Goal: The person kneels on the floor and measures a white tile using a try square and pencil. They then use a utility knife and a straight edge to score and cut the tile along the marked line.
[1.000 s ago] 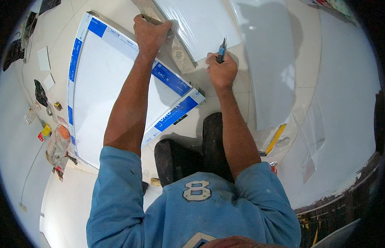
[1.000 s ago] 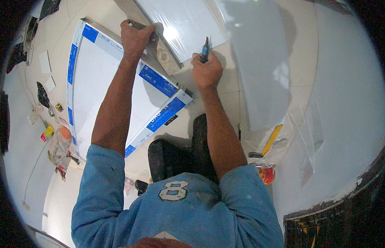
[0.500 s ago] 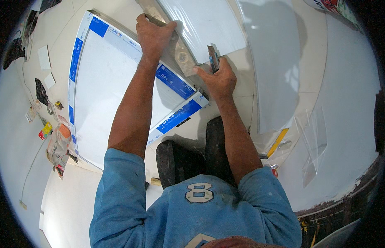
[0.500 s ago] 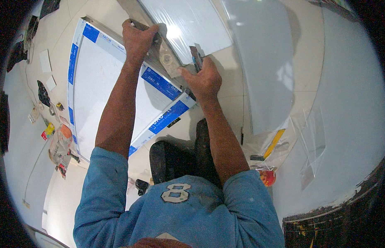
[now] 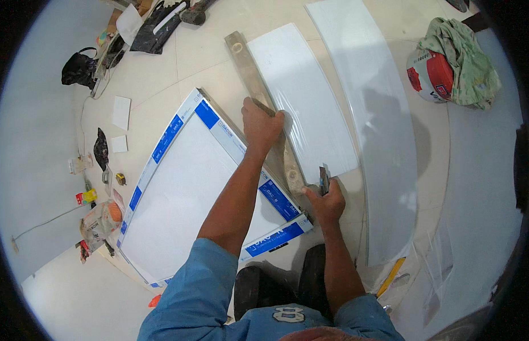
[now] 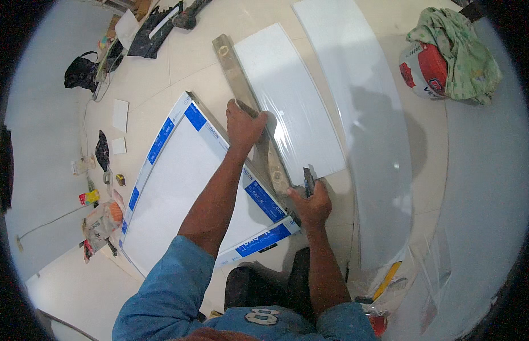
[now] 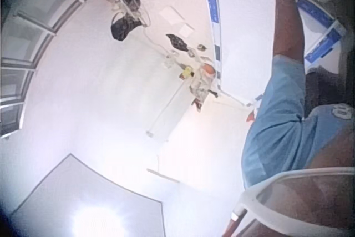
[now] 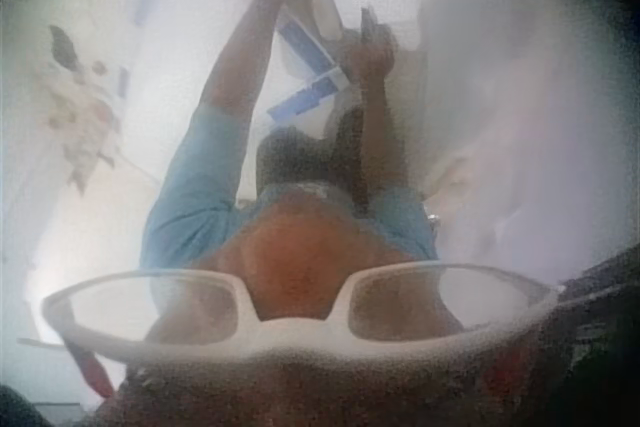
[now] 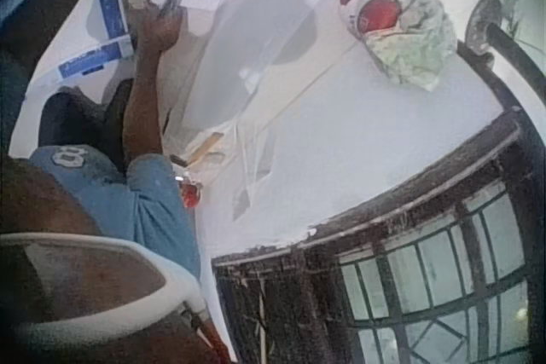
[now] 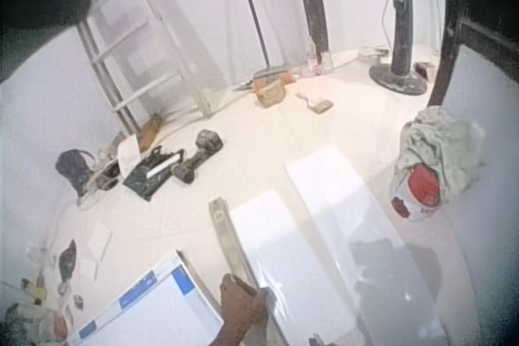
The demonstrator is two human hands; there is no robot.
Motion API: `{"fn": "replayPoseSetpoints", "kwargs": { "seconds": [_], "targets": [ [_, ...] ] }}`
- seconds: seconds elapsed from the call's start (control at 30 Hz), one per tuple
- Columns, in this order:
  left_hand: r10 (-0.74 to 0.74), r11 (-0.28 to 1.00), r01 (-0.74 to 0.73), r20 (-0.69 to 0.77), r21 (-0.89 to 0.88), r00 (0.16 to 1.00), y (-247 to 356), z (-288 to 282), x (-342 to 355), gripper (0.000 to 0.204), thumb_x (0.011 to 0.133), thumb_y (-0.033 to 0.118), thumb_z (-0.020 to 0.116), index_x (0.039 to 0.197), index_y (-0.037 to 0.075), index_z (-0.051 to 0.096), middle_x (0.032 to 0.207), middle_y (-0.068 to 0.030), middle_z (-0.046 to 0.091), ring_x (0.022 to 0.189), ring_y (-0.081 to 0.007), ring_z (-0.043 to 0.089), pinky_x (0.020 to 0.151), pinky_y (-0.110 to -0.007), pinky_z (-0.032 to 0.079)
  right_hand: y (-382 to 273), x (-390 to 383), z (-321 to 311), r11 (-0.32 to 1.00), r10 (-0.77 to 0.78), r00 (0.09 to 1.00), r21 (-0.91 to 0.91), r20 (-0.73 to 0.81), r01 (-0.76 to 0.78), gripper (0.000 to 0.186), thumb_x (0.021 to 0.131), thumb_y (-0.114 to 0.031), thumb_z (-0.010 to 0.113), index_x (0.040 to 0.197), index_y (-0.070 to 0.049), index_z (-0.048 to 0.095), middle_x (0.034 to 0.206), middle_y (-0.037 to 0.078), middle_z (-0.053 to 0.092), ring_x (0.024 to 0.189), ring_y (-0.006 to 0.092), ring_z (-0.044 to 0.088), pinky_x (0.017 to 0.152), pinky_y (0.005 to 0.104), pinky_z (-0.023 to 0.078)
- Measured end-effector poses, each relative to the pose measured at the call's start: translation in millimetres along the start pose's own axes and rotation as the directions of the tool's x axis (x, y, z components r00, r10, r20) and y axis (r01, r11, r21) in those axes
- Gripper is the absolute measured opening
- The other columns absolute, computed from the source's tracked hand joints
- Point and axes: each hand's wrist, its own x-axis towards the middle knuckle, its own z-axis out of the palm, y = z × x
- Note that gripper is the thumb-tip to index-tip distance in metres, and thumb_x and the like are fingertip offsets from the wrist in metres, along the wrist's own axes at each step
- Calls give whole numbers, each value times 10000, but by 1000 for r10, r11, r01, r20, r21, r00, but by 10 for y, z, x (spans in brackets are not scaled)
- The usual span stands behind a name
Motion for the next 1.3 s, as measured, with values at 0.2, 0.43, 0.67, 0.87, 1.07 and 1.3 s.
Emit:
{"fn": "replayPoseSetpoints", "kwargs": {
  "seconds": [0.2, 0.43, 0.67, 0.87, 1.07, 1.3],
  "targets": [
    [34, 997, -39, -87, -59, 996, -90, 68, 200, 759, 797, 257, 872, 1344, -68, 459, 1302, -329, 572, 1207, -496, 625, 1033, -551, 546, 37, 1, 9, 996, 21, 1000, 81, 19, -23, 510, 727, -318, 1007, 918, -78, 599, 824, 68, 621, 725, 228, 597, 691, 411, 523],
    [84, 994, -90, -84, -65, 993, -158, 41, 193, 722, 805, 259, 848, 1339, -67, 488, 1295, -325, 575, 1225, -488, 607, 1055, -553, 526, 21, -5, 17, 998, -3, 1000, 69, -9, 4, 510, 740, -253, 1016, 852, -102, 542, 772, 24, 558, 675, 153, 508, 629, 367, 489],
    [86, 995, -89, -50, -51, 995, -125, 27, 183, 707, 804, 252, 847, 1329, -66, 496, 1271, -318, 581, 1197, -492, 614, 1044, -559, 531, 89, -4, 34, 999, 15, 1000, 39, 17, -16, 529, 719, -340, 1021, 910, -90, 596, 783, 56, 609, 672, 217, 576, 642, 407, 506],
    [99, 995, -100, -52, -11, 994, -144, 49, 201, 649, 819, 246, 840, 1291, -52, 508, 1263, -307, 583, 1189, -483, 624, 1039, -552, 536, 100, -2, 30, 1000, -3, 1000, 24, 13, 3, 529, 723, -346, 1021, 907, -99, 592, 775, 48, 600, 665, 208, 569, 637, 402, 508],
    [126, 992, -126, -29, -7, 992, -182, 36, 217, 1063, 852, 250, 835, 1672, -64, 237, 1290, -341, 581, 1220, -504, 625, 1066, -531, 539, 89, -10, 29, 1000, -2, 1000, 17, 10, 2, 533, 724, -347, 1020, 910, -92, 591, 777, 61, 612, 668, 230, 587, 643, 412, 518],
    [188, 971, -212, 197, 111, 962, -355, -25, 469, 1227, 869, 443, 883, 1740, 4, 139, 1413, -413, 610, 1310, -523, 641, 1149, -513, 518, 126, 23, 68, 992, -112, 991, 53, -76, 116, 534, 720, -314, 1036, 862, -88, 573, 759, 48, 590, 660, 192, 539, 629, 385, 496]
  ]
}}
